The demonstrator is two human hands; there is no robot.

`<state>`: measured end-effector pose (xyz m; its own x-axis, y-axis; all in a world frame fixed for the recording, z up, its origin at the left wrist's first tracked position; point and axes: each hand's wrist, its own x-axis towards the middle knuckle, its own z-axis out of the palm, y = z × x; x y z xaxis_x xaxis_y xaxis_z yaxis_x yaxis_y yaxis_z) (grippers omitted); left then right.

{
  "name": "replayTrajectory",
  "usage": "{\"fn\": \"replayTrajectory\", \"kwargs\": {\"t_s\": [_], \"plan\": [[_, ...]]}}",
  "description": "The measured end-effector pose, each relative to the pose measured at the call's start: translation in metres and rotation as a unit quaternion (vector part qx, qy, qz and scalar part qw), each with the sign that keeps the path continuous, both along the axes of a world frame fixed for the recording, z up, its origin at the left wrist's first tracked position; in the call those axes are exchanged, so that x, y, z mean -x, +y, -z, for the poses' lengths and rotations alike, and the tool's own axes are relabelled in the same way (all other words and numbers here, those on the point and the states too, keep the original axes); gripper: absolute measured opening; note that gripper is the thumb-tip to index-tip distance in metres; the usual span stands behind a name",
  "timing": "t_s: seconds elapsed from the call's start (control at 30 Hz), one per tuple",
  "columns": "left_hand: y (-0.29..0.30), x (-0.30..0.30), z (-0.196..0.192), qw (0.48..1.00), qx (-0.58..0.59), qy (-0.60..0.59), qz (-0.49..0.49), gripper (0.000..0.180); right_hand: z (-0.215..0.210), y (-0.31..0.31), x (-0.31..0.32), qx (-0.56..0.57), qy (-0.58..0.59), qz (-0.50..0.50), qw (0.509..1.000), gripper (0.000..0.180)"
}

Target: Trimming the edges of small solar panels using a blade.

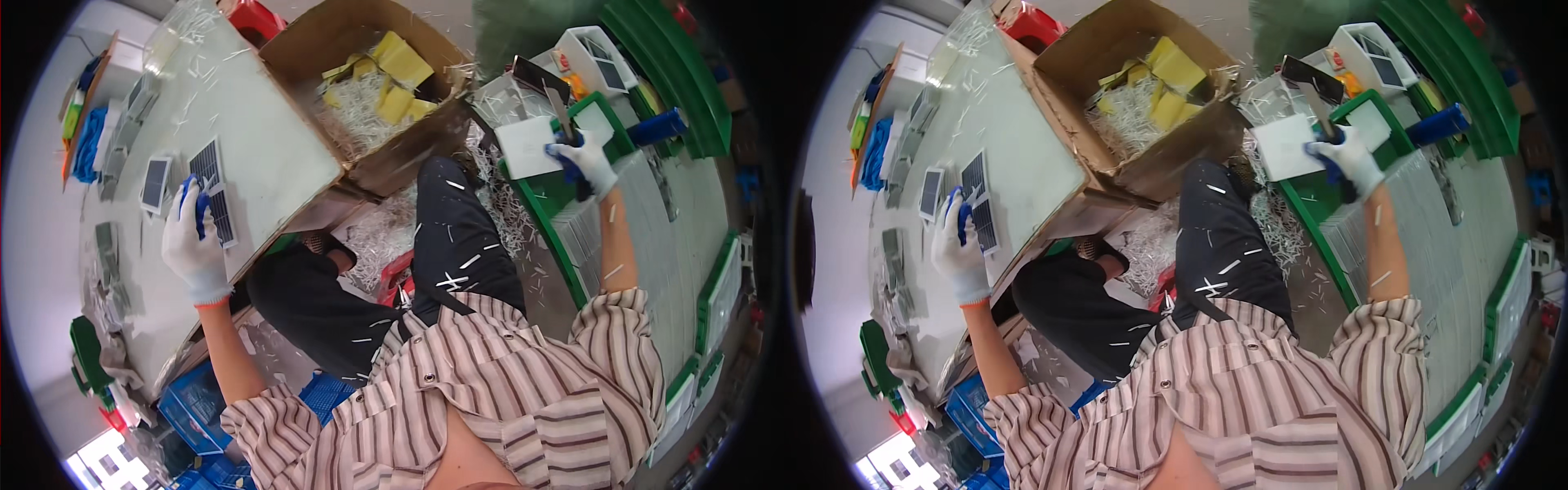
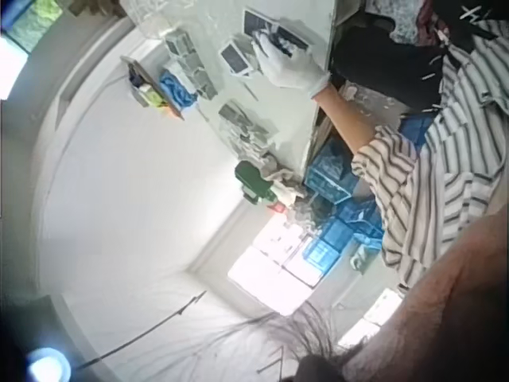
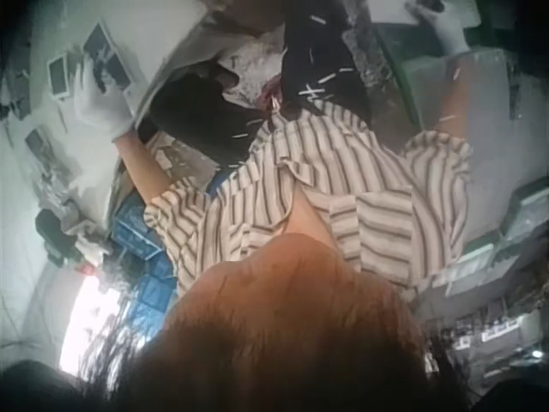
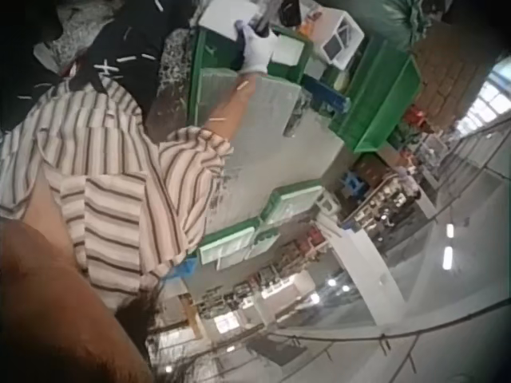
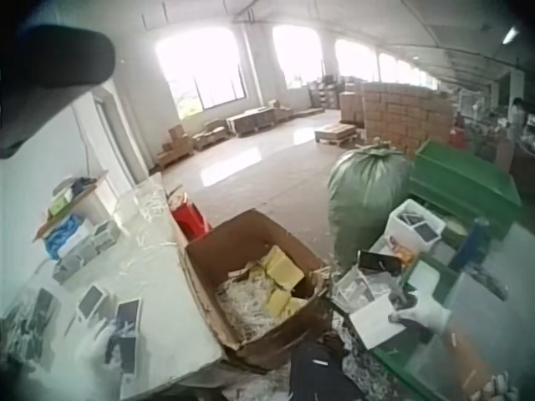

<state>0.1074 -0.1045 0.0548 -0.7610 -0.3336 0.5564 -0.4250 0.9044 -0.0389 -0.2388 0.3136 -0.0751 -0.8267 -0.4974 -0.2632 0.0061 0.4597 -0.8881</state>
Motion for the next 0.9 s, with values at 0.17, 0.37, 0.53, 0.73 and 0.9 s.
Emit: {"fn": "replayTrajectory", "kwargs": {"t_s": [0.17,0.37,0.53,0.73,0.9], "plan": [[0.074,0.054,0.012,0.992,0.023,0.033,0.121,0.039,0.024,0.038,0.039,-0.243,-0.026,-0.032,0.969,0.020],[0.098,0.077,0.038,0.979,-0.106,0.012,0.175,0.043,0.075,0.017,0.048,-0.338,0.055,-0.165,0.925,0.031],[0.073,0.094,0.054,0.996,-0.079,0.015,0.023,0.046,0.026,-0.024,-0.002,-0.246,0.242,-0.099,0.933,0.023],[0.096,0.109,0.054,0.995,-0.096,0.038,0.002,0.038,0.007,-0.170,-0.132,0.186,-0.038,-0.163,0.968,0.020],[0.097,0.114,0.056,0.988,-0.136,0.078,0.011,0.032,0.026,-0.237,-0.133,0.390,0.021,-0.210,0.896,0.015]]}}
